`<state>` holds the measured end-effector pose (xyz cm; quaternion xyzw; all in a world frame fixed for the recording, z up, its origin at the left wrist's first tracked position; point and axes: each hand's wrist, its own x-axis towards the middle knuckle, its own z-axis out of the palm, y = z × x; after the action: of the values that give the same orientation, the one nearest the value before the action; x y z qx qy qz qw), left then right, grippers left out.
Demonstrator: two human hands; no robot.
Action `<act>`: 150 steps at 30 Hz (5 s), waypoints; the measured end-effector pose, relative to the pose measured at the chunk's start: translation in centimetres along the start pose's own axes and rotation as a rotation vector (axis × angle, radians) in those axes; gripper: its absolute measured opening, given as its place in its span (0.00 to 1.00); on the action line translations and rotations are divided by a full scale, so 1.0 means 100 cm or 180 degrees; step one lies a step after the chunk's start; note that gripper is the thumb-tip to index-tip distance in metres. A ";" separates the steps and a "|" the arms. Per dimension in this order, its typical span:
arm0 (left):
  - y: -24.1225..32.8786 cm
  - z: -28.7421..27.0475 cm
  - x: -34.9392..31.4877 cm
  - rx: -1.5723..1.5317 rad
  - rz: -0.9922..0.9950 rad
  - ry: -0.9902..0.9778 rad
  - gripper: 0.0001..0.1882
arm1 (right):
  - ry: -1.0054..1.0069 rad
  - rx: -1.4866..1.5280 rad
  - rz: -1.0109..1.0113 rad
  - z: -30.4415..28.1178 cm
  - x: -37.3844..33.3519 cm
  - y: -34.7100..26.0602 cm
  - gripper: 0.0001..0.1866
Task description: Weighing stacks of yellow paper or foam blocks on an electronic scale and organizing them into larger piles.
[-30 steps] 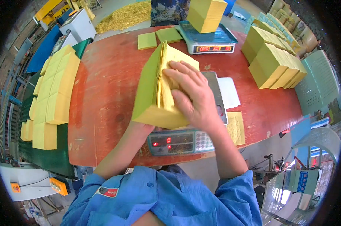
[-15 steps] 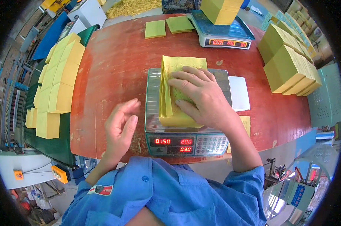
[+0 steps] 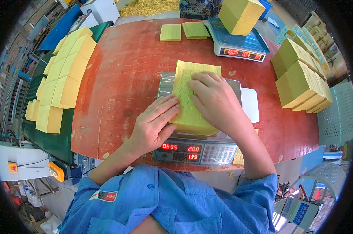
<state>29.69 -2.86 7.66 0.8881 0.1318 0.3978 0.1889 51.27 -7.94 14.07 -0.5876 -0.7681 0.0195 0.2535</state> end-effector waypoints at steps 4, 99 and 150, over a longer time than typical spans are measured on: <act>0.000 0.001 -0.001 0.0116 -0.0047 0.0115 0.23 | 0.0083 -0.0288 -0.0430 0.024 0.033 0.010 0.21; 0.070 -0.110 -0.313 -0.4086 -0.4473 0.2972 0.42 | -0.1109 0.1870 0.0729 0.225 -0.028 -0.218 0.24; 0.034 -0.043 0.104 -0.2767 -0.2913 -0.0350 0.41 | 0.0974 0.3930 0.2137 -0.007 -0.046 0.023 0.17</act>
<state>33.47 -0.91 18.67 0.6031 0.3148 0.2478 0.6898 54.50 -11.66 12.26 -0.5377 -0.3506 0.4446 0.6247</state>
